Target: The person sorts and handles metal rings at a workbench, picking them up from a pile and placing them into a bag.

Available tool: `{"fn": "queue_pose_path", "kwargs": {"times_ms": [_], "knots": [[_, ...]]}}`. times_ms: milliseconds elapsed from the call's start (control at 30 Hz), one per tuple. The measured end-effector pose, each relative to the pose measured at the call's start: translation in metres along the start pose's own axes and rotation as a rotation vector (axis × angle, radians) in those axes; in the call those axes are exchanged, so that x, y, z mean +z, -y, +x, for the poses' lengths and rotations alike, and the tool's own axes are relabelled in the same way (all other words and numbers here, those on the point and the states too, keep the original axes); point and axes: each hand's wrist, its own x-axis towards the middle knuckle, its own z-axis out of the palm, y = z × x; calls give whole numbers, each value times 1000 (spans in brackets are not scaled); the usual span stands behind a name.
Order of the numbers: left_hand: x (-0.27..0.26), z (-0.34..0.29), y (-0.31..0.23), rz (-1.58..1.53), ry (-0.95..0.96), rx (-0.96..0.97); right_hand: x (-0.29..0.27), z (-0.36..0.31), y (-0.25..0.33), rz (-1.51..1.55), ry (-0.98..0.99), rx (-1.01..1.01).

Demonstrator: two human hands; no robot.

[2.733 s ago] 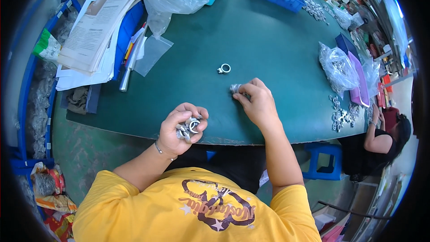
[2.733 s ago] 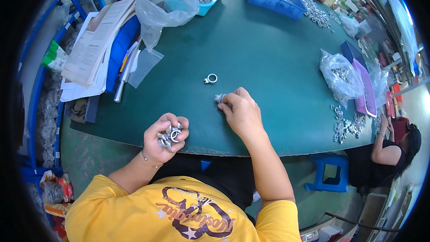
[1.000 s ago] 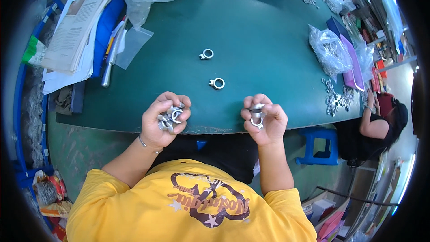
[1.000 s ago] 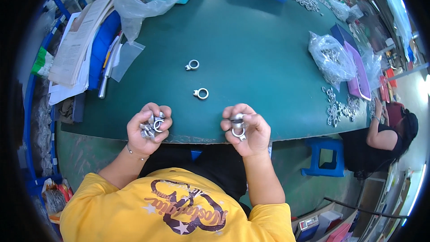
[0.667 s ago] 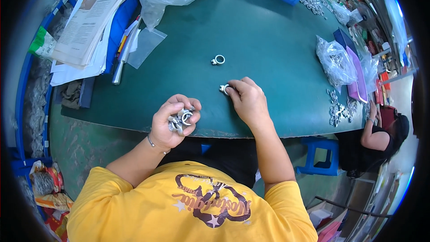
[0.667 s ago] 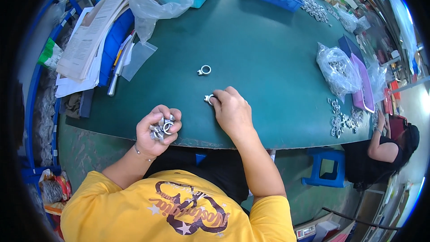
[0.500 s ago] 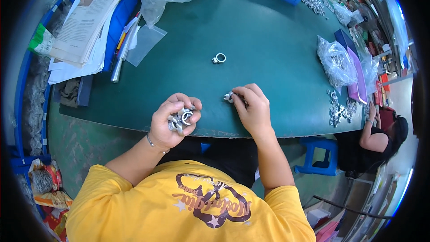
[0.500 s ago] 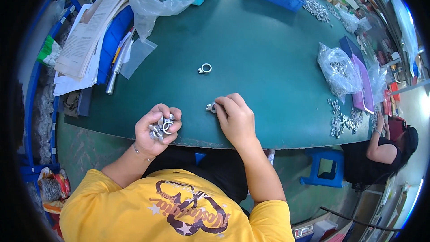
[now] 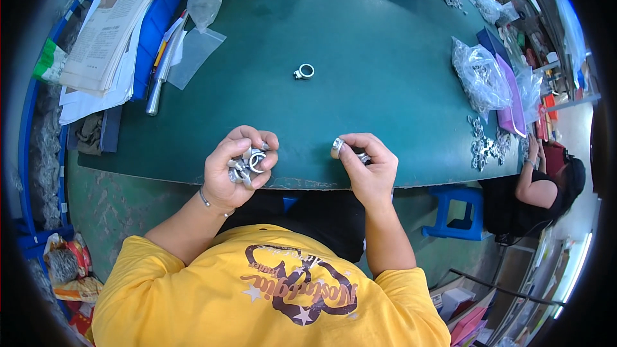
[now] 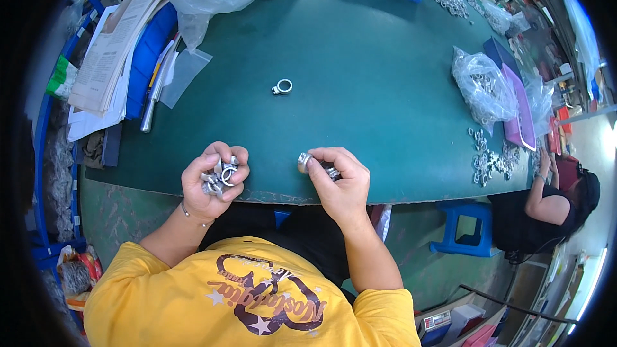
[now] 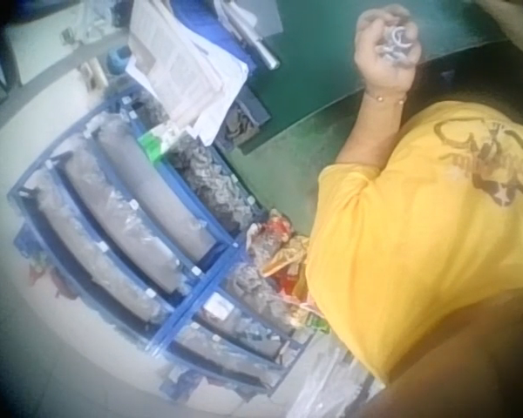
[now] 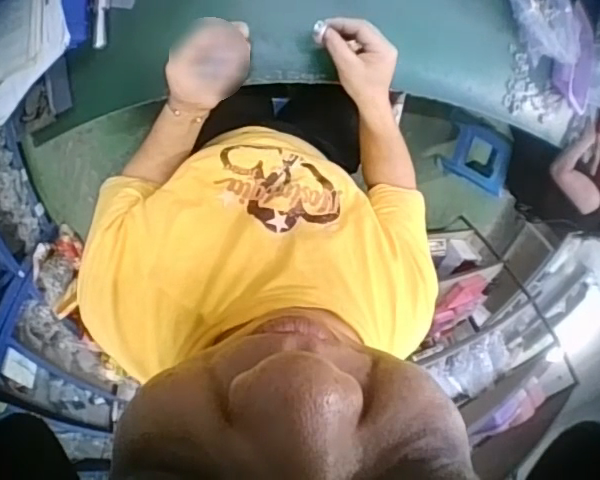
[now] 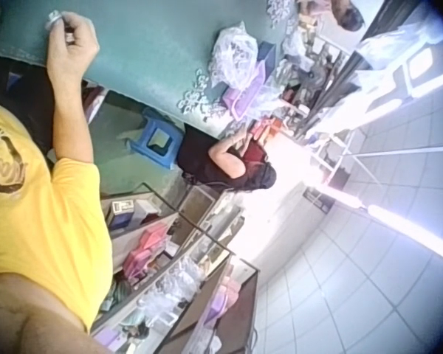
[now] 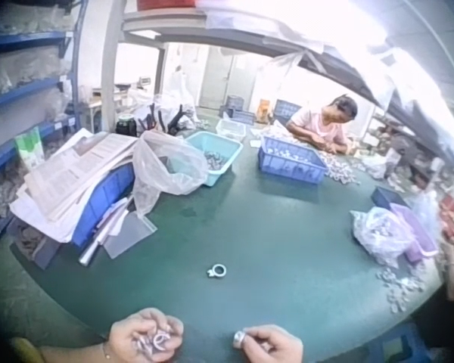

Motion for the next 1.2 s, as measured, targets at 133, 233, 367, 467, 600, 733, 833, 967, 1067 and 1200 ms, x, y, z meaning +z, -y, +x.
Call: {"fn": "queue_pose_path", "kwargs": {"times_ms": [133, 233, 367, 467, 600, 733, 833, 967, 1067, 1200], "knots": [[1, 0, 0, 14, -4, 4, -1, -1, 3, -75, -34, -103], [2, 0, 0, 2, -3, 3, 0, -4, 0, 46, -39, -92], [3, 0, 0, -30, 9, -2, -3, -8, -3, 259, 16, 63], [3, 1, 0, -34, 6, -6, -5, -10, -3, 433, 72, 181], [3, 1, 0, -34, 12, -5, -7, -11, -7, 630, 158, 273], [2, 0, 0, -32, 14, -3, -8, -11, -5, 685, 185, 296], [2, -1, -1, -41, 14, -4, -7, -11, -4, 721, 197, 305], [1, -1, -1, 3, 1, 1, -5, -12, -2, 523, 155, 238], [3, 1, -1, 9, 3, -9, -9, -12, -3, 409, 116, 191], [6, -1, -1, 7, 0, -5, -32, -1, -4, 311, 84, 292]]}}
